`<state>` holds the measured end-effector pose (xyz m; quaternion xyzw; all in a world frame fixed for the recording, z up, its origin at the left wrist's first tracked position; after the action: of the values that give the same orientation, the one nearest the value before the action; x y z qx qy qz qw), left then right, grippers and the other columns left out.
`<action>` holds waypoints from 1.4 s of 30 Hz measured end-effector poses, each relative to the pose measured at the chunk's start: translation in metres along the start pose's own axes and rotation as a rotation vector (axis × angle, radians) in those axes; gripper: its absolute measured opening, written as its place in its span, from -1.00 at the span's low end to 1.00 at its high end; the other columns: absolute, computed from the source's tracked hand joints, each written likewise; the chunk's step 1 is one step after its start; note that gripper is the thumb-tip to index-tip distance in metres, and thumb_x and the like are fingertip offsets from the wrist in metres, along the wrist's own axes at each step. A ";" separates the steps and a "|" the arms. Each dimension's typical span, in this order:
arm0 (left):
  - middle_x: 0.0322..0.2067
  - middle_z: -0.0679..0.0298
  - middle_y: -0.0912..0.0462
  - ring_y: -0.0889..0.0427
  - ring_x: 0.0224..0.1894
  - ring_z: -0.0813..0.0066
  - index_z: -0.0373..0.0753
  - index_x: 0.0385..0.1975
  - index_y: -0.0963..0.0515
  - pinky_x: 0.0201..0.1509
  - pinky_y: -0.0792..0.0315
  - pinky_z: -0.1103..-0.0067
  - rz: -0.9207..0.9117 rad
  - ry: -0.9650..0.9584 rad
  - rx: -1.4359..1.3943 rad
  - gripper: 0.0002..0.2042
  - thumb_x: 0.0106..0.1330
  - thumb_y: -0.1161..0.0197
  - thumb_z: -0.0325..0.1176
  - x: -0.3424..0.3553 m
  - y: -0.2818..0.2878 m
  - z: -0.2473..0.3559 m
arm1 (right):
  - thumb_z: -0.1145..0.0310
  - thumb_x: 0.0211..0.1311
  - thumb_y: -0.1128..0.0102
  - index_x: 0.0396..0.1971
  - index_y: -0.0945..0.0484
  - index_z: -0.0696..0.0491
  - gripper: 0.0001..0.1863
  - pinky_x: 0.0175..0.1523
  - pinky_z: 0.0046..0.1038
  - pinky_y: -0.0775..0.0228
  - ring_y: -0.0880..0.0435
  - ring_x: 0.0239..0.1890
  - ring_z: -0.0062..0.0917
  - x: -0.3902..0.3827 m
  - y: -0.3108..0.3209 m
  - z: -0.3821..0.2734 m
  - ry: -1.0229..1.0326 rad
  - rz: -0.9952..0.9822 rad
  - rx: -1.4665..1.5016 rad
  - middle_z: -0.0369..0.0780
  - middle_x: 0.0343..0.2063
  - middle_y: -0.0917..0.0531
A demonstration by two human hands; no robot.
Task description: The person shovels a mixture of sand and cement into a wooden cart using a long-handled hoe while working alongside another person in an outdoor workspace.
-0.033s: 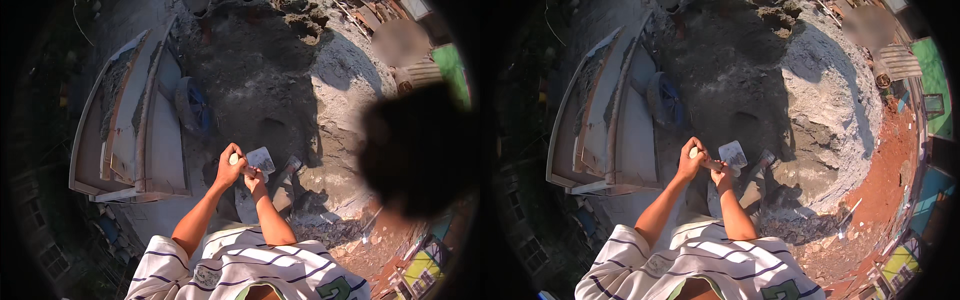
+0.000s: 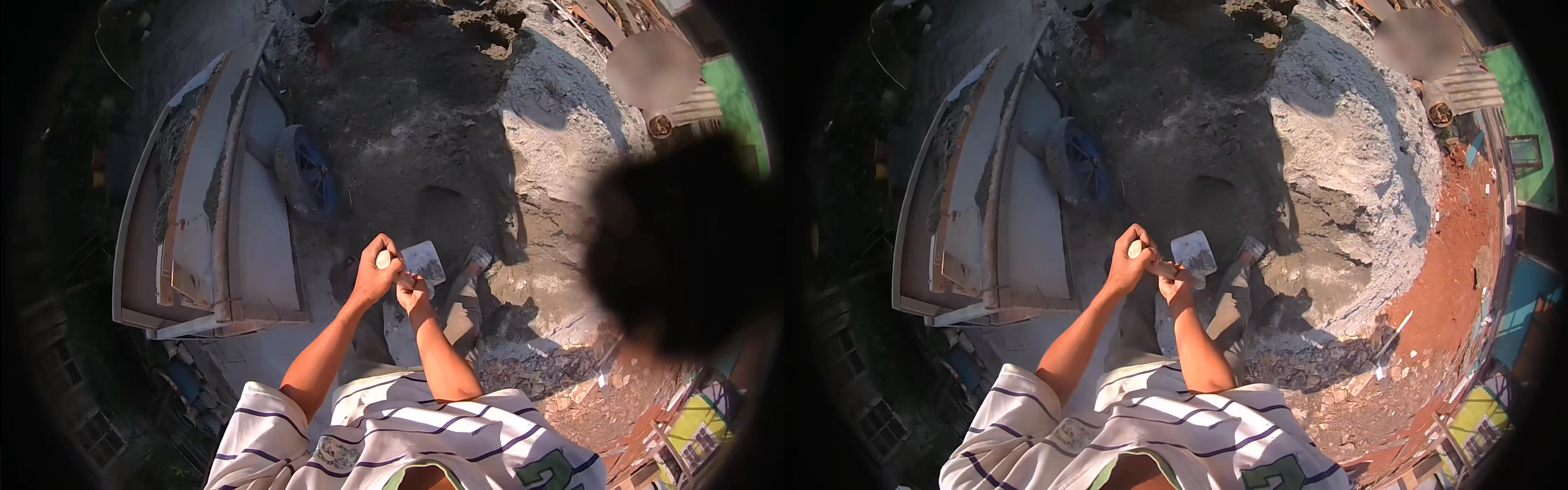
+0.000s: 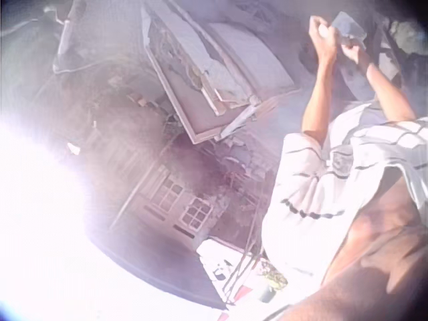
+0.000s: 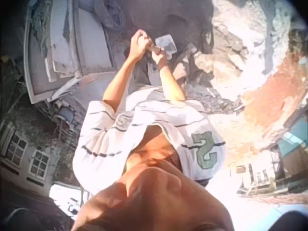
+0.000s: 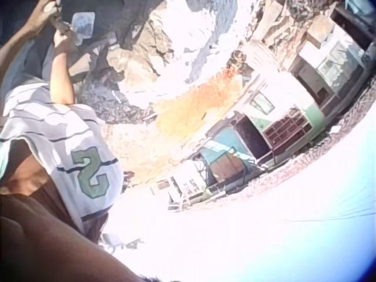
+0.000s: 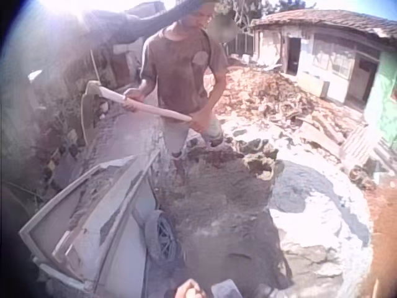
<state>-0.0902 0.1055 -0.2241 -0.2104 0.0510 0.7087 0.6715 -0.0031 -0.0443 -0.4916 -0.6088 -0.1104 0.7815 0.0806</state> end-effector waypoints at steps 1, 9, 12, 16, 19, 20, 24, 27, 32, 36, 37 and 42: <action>-0.60 0.30 -0.46 -0.46 -0.54 0.57 -0.23 -0.46 -0.24 -0.40 -0.40 0.61 -0.047 0.061 0.033 -0.84 -0.01 -0.03 -0.60 0.012 -0.015 -0.026 | 0.55 0.12 0.02 -0.58 -0.40 0.12 -0.89 -0.33 -0.39 -0.59 -0.58 -0.48 -0.47 0.003 0.011 -0.006 -0.036 0.013 0.066 -0.25 -0.55 -0.53; -0.64 0.31 -0.42 -0.46 -0.60 0.55 -0.24 -0.46 -0.28 -0.51 -0.38 0.59 -0.180 0.371 0.183 -0.82 -0.04 -0.09 -0.59 0.122 -0.060 -0.153 | 0.42 0.25 0.02 -0.25 -0.56 0.12 -0.81 -0.32 -0.48 -0.58 -0.67 -0.32 -0.43 0.076 0.009 -0.029 -0.240 0.358 0.222 -0.20 -0.35 -0.67; -0.62 0.25 -0.47 -0.50 -0.56 0.51 -0.26 -0.46 -0.29 -0.41 -0.42 0.56 -0.103 0.256 0.277 -0.83 -0.02 -0.12 -0.56 0.190 -0.052 -0.106 | 0.44 0.28 0.08 -0.27 -0.50 0.16 -0.83 -0.32 -0.51 -0.54 -0.62 -0.33 -0.50 0.139 -0.096 -0.023 -0.324 0.173 0.097 -0.22 -0.36 -0.61; -0.56 0.28 -0.48 -0.49 -0.49 0.58 -0.25 -0.48 -0.27 -0.35 -0.42 0.60 -0.203 -0.124 0.307 -0.86 0.00 -0.07 -0.57 0.233 -0.141 -0.033 | 0.51 0.27 0.11 -0.35 -0.37 0.22 -0.91 -0.33 -0.54 -0.48 -0.51 -0.43 -0.61 0.219 -0.248 -0.136 -0.194 -0.717 -0.309 -0.23 -0.43 -0.48; -0.55 0.33 -0.46 -0.45 -0.46 0.63 -0.23 -0.49 -0.28 -0.33 -0.39 0.65 -0.049 -0.146 0.483 -0.86 -0.01 -0.11 -0.52 0.169 -0.073 -0.040 | 0.54 0.14 0.00 -0.48 -0.38 0.14 -0.96 -0.35 -0.55 -0.51 -0.57 -0.48 -0.55 0.159 -0.187 -0.047 -0.125 -0.297 -0.402 -0.25 -0.55 -0.53; -0.54 0.35 -0.45 -0.44 -0.46 0.66 -0.22 -0.50 -0.29 -0.33 -0.37 0.67 -0.049 -0.265 0.606 -0.86 -0.02 -0.12 -0.52 0.151 -0.079 -0.026 | 0.48 0.18 0.00 -0.44 -0.40 0.17 -0.92 -0.32 -0.53 -0.53 -0.59 -0.46 -0.51 0.139 -0.186 -0.040 -0.183 -0.360 -0.366 -0.22 -0.51 -0.56; -0.57 0.34 -0.46 -0.45 -0.51 0.66 -0.25 -0.51 -0.29 -0.40 -0.38 0.66 -0.002 -0.189 0.398 -0.87 0.01 -0.13 -0.52 0.109 -0.073 0.064 | 0.21 0.29 0.01 -0.31 -0.43 0.32 -0.63 -0.13 -0.28 -0.56 -0.64 -0.32 -0.31 0.023 -0.201 0.000 -0.573 -0.691 -0.044 -0.05 -0.37 -0.60; -0.60 0.30 -0.48 -0.49 -0.54 0.62 -0.25 -0.49 -0.27 -0.40 -0.42 0.64 0.047 -0.171 0.197 -0.88 0.04 -0.07 -0.57 0.083 -0.057 0.147 | 0.09 0.30 0.03 -0.28 -0.42 0.33 -0.52 -0.10 -0.22 -0.55 -0.64 -0.27 -0.23 -0.011 -0.184 -0.004 -0.314 -0.426 -0.117 0.00 -0.34 -0.60; -0.64 0.28 -0.38 -0.44 -0.60 0.47 -0.23 -0.54 -0.28 -0.35 -0.42 0.44 0.093 -0.225 -0.062 -0.90 0.08 -0.05 -0.56 0.006 -0.015 0.314 | 0.07 0.37 0.16 -0.22 -0.40 0.35 -0.48 -0.03 -0.22 -0.53 -0.63 -0.22 -0.21 -0.064 -0.168 0.019 -0.371 -0.459 -0.042 0.05 -0.28 -0.60; -0.62 0.28 -0.41 -0.47 -0.57 0.48 -0.22 -0.51 -0.32 -0.33 -0.45 0.43 0.077 -0.355 -0.048 -0.85 0.22 -0.15 -0.42 -0.073 0.022 0.445 | 0.20 0.43 0.25 -0.21 -0.39 0.38 -0.54 0.05 -0.24 -0.49 -0.62 -0.16 -0.21 -0.178 -0.203 0.096 -0.425 -0.521 -0.198 0.06 -0.25 -0.60; -0.60 0.28 -0.42 -0.49 -0.54 0.49 -0.21 -0.51 -0.32 -0.32 -0.45 0.43 0.101 -0.426 0.001 -0.86 0.23 -0.14 -0.42 -0.099 0.035 0.483 | 0.23 0.42 0.21 -0.22 -0.43 0.35 -0.59 0.06 -0.30 -0.50 -0.63 -0.20 -0.25 -0.219 -0.213 0.125 -0.386 -0.445 -0.275 0.01 -0.32 -0.60; -0.59 0.29 -0.46 -0.54 -0.51 0.46 -0.31 -0.41 -0.40 -0.31 -0.49 0.46 -0.009 -0.848 0.047 -0.85 0.30 -0.09 -0.35 -0.230 0.113 0.630 | 0.27 0.41 0.18 -0.08 -0.35 0.36 -0.61 0.18 -0.26 -0.38 -0.52 -0.01 -0.20 -0.355 -0.271 0.264 -0.501 -0.586 -0.465 0.04 -0.13 -0.52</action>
<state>-0.3430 0.1045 0.4071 0.1149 -0.2146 0.7281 0.6407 -0.1736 0.1042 -0.0249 -0.3457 -0.4668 0.8034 0.1307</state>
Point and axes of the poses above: each hand's wrist, its own x-axis towards the middle knuckle, its own y-axis out of the back of the hand, z = x × y, the point moved 10 cm from there along x, towards the middle knuckle
